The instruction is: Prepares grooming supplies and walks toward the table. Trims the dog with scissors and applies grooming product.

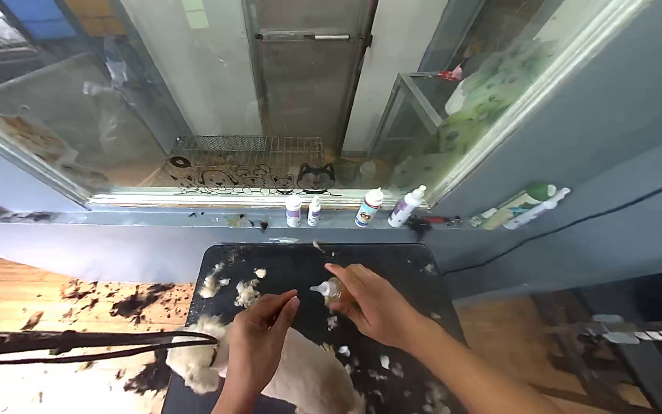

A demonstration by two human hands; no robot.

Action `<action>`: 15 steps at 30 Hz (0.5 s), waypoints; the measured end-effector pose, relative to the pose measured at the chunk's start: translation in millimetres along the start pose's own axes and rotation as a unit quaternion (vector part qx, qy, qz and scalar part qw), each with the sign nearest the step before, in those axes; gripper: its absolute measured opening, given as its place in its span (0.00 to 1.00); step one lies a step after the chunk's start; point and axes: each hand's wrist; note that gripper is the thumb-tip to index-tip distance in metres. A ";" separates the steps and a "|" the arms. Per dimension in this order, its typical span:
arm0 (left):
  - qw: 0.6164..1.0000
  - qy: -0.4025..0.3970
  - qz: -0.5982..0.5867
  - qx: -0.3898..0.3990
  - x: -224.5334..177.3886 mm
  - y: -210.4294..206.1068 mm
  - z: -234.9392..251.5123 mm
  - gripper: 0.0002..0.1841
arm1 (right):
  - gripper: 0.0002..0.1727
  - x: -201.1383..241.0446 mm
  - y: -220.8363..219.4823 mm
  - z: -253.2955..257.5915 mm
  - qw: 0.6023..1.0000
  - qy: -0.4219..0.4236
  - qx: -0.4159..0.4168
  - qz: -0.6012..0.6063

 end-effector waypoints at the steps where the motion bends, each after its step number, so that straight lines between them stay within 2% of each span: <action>1: 0.999 -0.015 0.038 -0.005 -2.1 -4.2 -1.9 0.12 | 0.32 6.9 5.3 -4.9 0.998 0.019 -0.015 -0.055; 3: 0.997 -0.029 0.078 0.003 -7.8 -9.9 -7.6 0.11 | 0.28 15.2 15.7 -13.6 0.986 0.051 -0.051 -0.151; 6: 0.996 -0.040 0.084 0.015 -12.6 -15.9 -20.7 0.10 | 0.22 25.5 30.7 -25.5 0.967 0.091 -0.064 -0.231; 15: 0.993 -0.048 0.098 0.047 -22.5 -23.3 -58.4 0.11 | 0.19 55.3 46.1 -55.7 0.944 0.130 -0.043 -0.301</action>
Point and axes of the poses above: each hand's wrist, its own z-axis towards the middle knuckle, its own y-axis out of the back of the hand, x = y × z, and after that the axes turned 7 degrees about x, right-handed
